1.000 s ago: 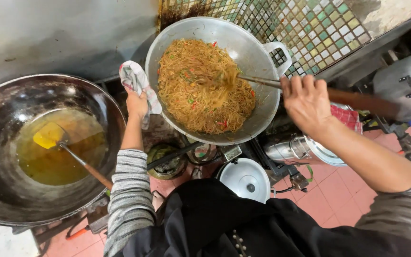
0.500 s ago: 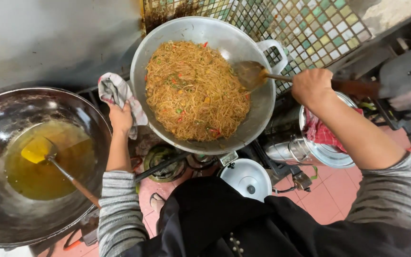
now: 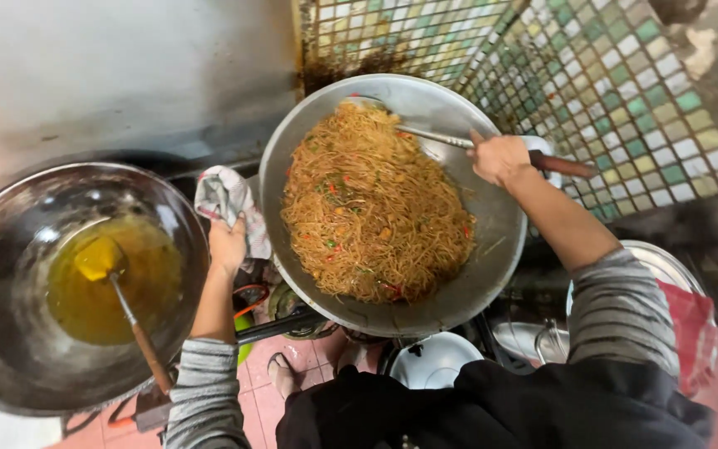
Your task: Stirring and cooking large quantities of noodles and meat stew in industrial woks and pots in a commercial kitchen environment.
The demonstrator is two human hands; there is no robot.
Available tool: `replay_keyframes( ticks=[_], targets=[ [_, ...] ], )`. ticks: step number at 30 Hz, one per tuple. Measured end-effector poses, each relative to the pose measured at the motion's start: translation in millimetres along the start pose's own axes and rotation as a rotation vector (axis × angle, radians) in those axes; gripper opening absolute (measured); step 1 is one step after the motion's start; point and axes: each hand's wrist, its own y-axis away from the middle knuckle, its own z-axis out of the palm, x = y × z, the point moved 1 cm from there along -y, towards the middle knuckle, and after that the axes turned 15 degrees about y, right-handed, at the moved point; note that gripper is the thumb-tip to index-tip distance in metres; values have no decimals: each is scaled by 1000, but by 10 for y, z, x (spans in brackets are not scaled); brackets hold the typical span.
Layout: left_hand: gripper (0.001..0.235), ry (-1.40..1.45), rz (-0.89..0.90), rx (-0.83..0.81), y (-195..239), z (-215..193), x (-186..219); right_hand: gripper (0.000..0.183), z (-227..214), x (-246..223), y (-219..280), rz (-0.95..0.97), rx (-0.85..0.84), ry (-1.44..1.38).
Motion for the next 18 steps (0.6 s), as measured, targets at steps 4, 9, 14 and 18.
replay_keyframes(
  ticks=[4, 9, 14, 18],
  targets=[
    [36, -11, -10, 61, -27, 5, -79, 46, -142, -306, -264, -192, 255, 65],
    [40, -39, -9, 44, -40, -10, -63, 51, -297, -495, -46, -390, 250, 322],
    [41, 36, -17, 38, 6, -15, 36, 53, -331, -188, 453, -455, 620, 373],
    [42, 109, -42, 25, 27, 0, 143, 44, -51, 291, 867, -478, 782, 453]
  ],
)
